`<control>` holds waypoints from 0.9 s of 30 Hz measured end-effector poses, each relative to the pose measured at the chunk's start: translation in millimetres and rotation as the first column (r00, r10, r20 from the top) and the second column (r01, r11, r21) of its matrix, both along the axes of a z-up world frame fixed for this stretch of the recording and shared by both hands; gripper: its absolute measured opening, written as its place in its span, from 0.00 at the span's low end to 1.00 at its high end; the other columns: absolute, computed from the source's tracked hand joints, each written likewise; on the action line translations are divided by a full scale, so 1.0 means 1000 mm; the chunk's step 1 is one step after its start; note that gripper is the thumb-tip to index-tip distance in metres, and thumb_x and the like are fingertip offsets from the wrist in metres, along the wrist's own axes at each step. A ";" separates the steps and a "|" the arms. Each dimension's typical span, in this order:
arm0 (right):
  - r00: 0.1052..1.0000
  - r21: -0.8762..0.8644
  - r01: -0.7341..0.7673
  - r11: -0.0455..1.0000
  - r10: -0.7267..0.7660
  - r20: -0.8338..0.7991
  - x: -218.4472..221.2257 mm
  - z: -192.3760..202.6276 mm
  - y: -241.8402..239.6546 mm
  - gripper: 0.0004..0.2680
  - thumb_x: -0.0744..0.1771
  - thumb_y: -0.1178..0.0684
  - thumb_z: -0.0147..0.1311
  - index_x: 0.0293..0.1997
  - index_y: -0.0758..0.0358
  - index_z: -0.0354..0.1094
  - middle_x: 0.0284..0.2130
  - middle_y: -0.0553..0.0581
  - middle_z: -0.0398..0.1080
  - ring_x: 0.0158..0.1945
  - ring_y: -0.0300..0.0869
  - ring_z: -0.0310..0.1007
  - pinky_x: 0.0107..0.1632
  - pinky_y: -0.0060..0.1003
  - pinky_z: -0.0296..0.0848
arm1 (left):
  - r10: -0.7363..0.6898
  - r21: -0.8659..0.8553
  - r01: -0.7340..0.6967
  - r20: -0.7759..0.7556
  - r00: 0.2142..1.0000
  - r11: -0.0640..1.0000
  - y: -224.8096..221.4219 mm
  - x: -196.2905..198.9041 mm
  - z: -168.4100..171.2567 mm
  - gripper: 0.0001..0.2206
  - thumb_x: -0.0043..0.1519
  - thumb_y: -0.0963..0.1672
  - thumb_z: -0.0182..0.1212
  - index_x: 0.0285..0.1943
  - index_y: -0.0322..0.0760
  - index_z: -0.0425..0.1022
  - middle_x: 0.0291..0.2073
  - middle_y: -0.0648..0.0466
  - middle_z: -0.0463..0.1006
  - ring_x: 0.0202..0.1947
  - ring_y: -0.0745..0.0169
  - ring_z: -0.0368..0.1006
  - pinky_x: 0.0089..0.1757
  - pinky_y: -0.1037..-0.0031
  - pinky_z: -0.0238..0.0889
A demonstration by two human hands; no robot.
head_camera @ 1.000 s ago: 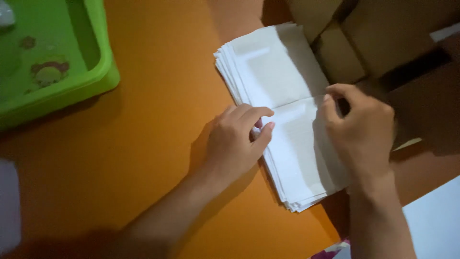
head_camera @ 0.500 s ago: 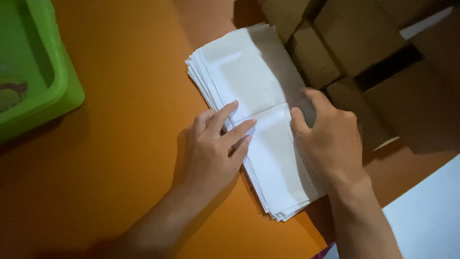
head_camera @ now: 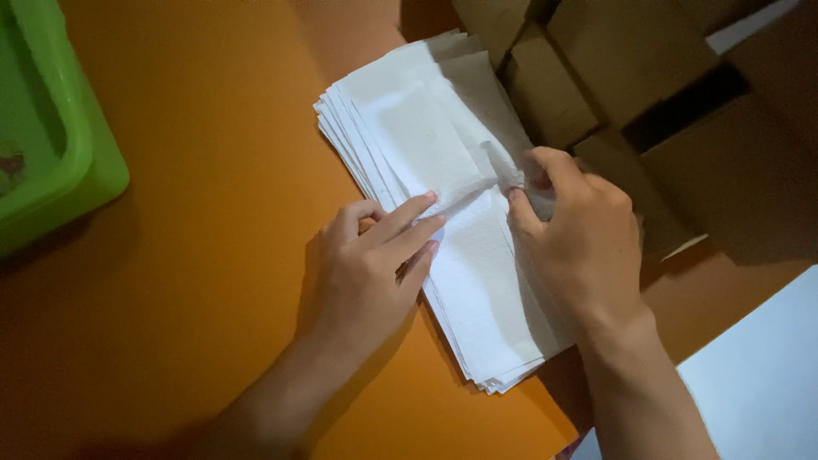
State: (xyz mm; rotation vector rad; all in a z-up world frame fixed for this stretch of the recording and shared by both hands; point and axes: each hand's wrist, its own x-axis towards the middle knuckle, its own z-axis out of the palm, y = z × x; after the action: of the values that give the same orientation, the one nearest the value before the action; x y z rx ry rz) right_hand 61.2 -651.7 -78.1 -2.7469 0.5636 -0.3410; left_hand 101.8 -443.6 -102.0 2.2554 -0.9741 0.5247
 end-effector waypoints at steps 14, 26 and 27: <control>1.000 -0.011 -0.022 1.000 0.022 -0.010 0.000 -0.007 -0.008 0.11 0.66 0.46 0.59 0.50 0.55 0.79 0.29 0.56 0.77 0.33 0.53 0.74 0.40 0.51 0.67 | 0.018 -0.028 -0.023 -0.184 0.983 0.999 -0.001 0.001 -0.019 0.15 0.62 0.45 0.64 0.59 0.51 0.76 0.42 0.66 0.80 0.43 0.59 0.72 0.48 0.63 0.57; 0.997 -0.003 -0.047 0.999 0.047 0.068 -0.002 -0.006 -0.008 0.07 0.65 0.49 0.60 0.44 0.55 0.76 0.34 0.55 0.76 0.36 0.50 0.73 0.42 0.48 0.66 | 0.110 -0.057 -0.121 -0.166 0.980 0.991 -0.003 0.000 -0.018 0.02 0.61 0.44 0.63 0.39 0.53 0.79 0.33 0.64 0.75 0.35 0.61 0.70 0.44 0.63 0.49; 0.996 0.005 -0.047 0.999 0.047 0.077 -0.002 -0.005 -0.007 0.07 0.64 0.49 0.60 0.42 0.56 0.75 0.34 0.56 0.77 0.38 0.52 0.74 0.43 0.49 0.66 | 0.097 -0.086 -0.114 -0.174 0.980 0.990 -0.003 0.000 -0.019 0.02 0.62 0.45 0.63 0.40 0.52 0.79 0.34 0.64 0.75 0.35 0.61 0.70 0.44 0.64 0.50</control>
State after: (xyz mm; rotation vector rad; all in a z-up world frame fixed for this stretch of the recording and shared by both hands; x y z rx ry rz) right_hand 59.2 -658.9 -83.5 -2.7226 0.4784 -0.4305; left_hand 101.4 -446.2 -121.0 2.2330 -0.7326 0.4083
